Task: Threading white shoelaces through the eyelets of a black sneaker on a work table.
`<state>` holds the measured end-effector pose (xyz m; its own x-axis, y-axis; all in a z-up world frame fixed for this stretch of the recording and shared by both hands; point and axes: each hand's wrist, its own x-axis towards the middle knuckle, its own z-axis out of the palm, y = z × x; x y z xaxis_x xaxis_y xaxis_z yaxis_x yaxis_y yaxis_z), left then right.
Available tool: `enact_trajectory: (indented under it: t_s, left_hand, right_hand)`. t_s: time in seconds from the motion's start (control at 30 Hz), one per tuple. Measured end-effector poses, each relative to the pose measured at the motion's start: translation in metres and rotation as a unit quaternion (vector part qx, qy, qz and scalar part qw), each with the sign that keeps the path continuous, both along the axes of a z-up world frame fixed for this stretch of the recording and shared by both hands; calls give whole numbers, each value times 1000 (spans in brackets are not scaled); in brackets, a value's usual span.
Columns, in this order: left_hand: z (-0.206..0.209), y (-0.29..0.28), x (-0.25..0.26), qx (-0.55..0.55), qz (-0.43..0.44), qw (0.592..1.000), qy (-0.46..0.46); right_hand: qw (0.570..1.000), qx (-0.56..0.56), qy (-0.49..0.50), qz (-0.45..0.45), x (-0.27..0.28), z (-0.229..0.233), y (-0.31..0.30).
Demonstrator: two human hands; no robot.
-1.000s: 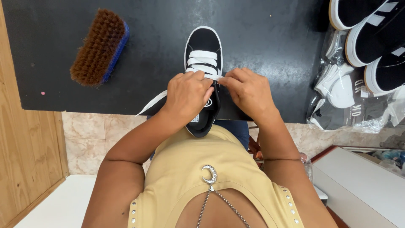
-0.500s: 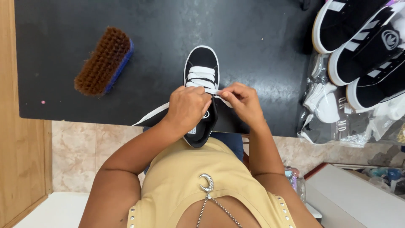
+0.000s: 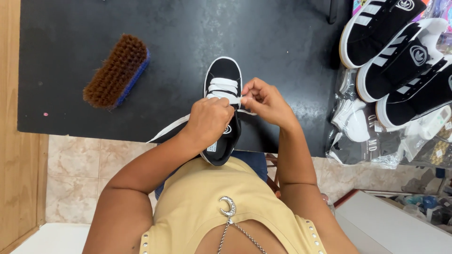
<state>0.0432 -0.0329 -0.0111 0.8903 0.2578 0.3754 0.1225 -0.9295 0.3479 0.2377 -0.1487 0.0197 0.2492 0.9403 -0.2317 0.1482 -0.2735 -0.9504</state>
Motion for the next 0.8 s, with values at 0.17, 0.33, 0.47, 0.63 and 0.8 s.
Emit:
enact_trajectory:
  t_s: [0.17,0.33,0.47,0.63,0.8]
  left_hand:
    - [-9,5,2,62,-44,997,-2]
    - [-11,10,-4,90,-86,992,-7]
    - [38,30,-35,99,-49,994,14]
    - [83,61,-105,102,24,993,61]
    - [104,57,-139,37,63,991,112]
  right_hand:
    - [983,-94,-151,54,-22,27,2]
    - [966,-156,-202,29,-33,33,1]
    - [966,-148,-211,-4,-39,48,3]
    - [961,-139,-237,-19,-43,47,-1]
    - [980,-75,-184,-25,-48,37,-2]
